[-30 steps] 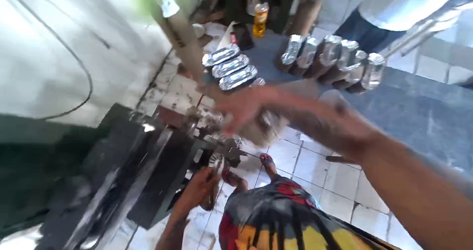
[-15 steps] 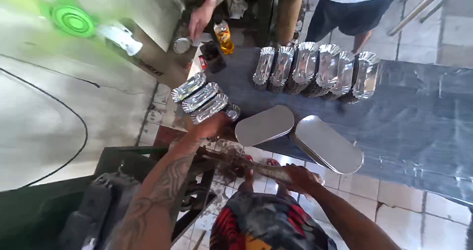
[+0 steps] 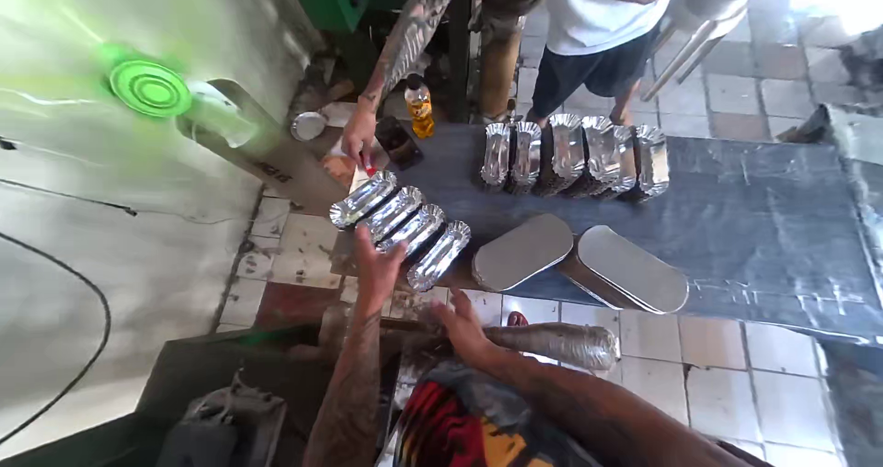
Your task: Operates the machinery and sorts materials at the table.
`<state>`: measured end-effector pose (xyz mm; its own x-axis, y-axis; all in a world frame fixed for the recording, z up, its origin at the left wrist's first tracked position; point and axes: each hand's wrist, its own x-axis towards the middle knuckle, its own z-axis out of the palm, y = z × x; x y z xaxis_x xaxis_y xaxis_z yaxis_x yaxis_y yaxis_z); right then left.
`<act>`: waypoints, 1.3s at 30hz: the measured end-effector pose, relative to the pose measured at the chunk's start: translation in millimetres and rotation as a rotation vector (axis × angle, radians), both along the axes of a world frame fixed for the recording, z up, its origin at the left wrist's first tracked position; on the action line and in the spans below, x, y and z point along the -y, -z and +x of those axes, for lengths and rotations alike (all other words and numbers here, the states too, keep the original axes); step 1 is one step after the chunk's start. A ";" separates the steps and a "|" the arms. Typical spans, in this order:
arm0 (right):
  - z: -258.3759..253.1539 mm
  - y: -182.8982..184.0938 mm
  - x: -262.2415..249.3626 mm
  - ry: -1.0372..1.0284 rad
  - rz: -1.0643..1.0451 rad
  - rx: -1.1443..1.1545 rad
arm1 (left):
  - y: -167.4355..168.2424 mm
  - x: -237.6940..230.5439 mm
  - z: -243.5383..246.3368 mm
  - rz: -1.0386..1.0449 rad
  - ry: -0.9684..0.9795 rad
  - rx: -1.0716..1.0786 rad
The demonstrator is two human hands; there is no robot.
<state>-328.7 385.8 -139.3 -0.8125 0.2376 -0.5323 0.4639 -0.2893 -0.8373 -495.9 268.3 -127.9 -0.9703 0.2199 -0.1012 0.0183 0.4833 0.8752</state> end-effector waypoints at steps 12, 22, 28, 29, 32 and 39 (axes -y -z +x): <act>-49.5 19.3 21.1 0.367 0.073 0.174 | 47.7 53.2 13.3 -0.050 0.214 0.472; -11.5 -119.7 -52.1 0.214 0.262 -0.662 | -108.6 4.8 63.5 0.490 0.264 0.137; -17.2 -154.4 -308.2 0.378 0.283 -0.610 | -110.7 -183.9 -24.0 0.789 0.539 0.321; -17.6 -141.7 -353.5 0.444 0.213 -0.518 | -98.9 -209.4 -34.5 0.746 0.518 0.398; -19.2 -79.0 -448.8 0.502 0.125 -0.327 | -59.1 -265.3 -54.7 0.563 0.420 0.551; -44.5 -12.6 -465.6 0.405 0.153 -0.191 | -12.9 -299.8 -60.0 0.372 0.302 0.599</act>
